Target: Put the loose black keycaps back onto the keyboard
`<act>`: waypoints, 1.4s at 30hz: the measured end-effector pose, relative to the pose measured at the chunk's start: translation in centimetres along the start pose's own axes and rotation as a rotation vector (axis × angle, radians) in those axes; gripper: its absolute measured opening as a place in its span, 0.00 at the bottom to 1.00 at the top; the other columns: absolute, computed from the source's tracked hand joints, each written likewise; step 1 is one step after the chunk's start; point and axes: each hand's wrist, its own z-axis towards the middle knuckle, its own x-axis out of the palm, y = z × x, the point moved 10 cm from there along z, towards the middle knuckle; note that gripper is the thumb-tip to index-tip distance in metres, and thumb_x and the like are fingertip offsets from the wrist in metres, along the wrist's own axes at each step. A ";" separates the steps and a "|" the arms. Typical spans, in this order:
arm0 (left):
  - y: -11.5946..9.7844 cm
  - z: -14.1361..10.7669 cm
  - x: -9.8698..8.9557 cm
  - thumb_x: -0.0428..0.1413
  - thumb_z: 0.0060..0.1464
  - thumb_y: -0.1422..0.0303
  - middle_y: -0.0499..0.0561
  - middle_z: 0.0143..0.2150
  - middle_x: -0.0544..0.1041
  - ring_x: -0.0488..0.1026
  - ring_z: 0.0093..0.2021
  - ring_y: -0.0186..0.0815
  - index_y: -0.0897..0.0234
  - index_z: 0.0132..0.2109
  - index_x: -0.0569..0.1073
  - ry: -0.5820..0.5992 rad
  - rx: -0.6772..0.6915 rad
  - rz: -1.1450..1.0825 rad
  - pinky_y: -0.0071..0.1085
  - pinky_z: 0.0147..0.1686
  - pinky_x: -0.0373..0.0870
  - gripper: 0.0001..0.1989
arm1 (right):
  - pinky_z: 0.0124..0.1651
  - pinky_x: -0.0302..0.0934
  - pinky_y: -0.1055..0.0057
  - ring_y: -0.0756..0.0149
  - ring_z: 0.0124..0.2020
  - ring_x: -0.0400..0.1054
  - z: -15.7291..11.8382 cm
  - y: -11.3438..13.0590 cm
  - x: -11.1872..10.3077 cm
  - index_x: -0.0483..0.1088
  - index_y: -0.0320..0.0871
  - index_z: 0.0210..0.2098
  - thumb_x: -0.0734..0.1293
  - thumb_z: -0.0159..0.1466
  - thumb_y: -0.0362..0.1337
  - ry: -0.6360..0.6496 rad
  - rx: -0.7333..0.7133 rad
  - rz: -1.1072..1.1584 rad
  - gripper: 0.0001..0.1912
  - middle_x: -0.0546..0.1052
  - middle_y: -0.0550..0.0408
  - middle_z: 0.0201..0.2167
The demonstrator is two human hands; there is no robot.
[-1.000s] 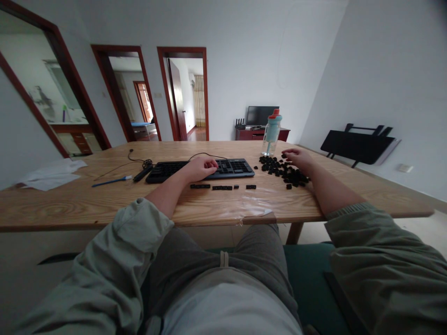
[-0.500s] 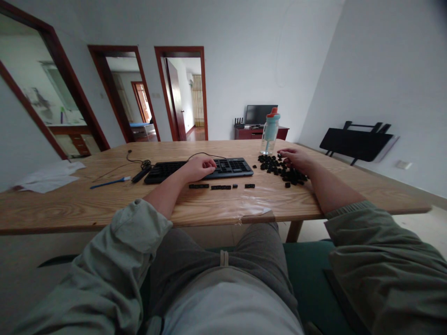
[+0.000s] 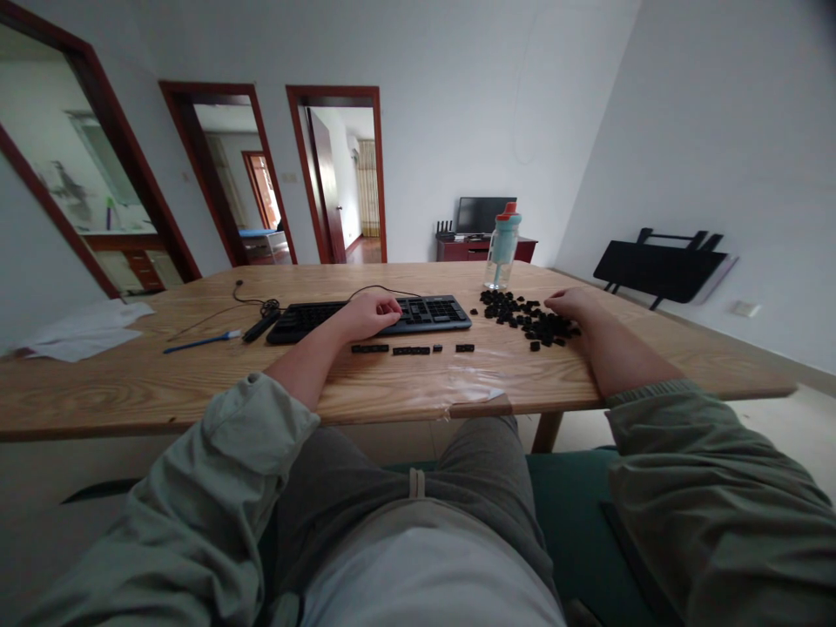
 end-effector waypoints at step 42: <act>-0.2 0.0 0.4 0.56 0.54 0.63 0.50 0.30 0.78 0.70 0.29 0.33 0.66 0.37 0.80 0.032 0.039 0.022 0.30 0.35 0.67 0.12 | 0.41 0.66 0.68 0.59 0.38 0.74 -6.2 12.6 4.4 0.80 0.44 0.42 0.66 0.64 0.39 0.183 -0.616 -0.204 0.12 0.82 0.49 0.41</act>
